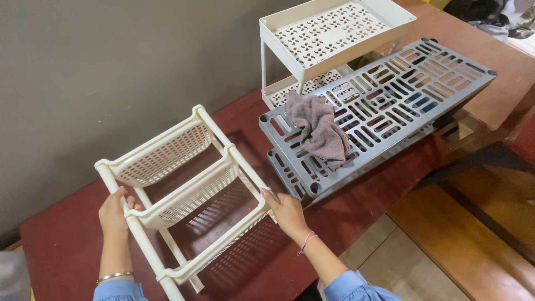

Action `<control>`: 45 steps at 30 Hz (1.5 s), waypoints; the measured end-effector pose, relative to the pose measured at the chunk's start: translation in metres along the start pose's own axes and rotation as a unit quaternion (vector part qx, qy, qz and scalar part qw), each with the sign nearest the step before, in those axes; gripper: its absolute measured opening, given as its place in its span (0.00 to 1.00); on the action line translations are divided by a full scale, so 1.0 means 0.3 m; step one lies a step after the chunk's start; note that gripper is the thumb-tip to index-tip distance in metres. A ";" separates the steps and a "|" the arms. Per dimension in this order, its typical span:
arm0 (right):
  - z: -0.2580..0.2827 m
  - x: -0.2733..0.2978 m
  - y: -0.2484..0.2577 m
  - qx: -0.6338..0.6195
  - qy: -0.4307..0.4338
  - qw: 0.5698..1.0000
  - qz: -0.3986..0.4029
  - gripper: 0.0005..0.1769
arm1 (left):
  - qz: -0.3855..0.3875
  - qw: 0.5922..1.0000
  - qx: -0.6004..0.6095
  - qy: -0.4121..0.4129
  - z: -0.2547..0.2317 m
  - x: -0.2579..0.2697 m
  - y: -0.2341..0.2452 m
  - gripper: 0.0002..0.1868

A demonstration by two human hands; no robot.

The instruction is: The person assembles a pink plastic basket by inserting pink support rods into its frame, then places it on a table. The person also handles a white plastic basket, removing a small white connector piece from its frame.

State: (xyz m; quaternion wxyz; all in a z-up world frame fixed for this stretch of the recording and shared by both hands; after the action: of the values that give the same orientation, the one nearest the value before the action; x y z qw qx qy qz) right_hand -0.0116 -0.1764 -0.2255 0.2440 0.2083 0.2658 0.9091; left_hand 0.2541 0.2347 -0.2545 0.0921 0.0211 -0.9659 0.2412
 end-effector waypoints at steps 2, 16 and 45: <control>-0.036 -0.018 -0.002 -0.043 -0.010 0.999 -0.001 0.41 | 0.011 0.999 -0.036 0.005 0.025 -0.021 -0.011 0.12; -0.279 -0.105 -0.086 -0.038 -0.132 0.990 0.010 0.29 | 0.273 0.593 -0.623 -0.431 -0.030 0.380 -0.784 0.30; 0.027 0.169 0.082 0.091 0.097 0.979 -0.156 0.21 | 0.393 0.630 -0.578 -0.337 0.295 0.526 -0.974 0.48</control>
State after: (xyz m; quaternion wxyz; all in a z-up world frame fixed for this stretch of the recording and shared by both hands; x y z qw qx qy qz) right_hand -0.0560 -0.1635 -0.1922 0.3356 0.0971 0.3993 0.8477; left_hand 0.1094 -0.0642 -0.1664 -0.3500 -0.3386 -0.7878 -0.3773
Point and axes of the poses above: each hand's wrist, its own x-axis away from the middle knuckle, its own y-axis out of the back of the hand, z = x × y, the point moved 10 cm from there along -x, towards the middle knuckle, and after that the axes turned 12 degrees about x, right-handed, at the moved point
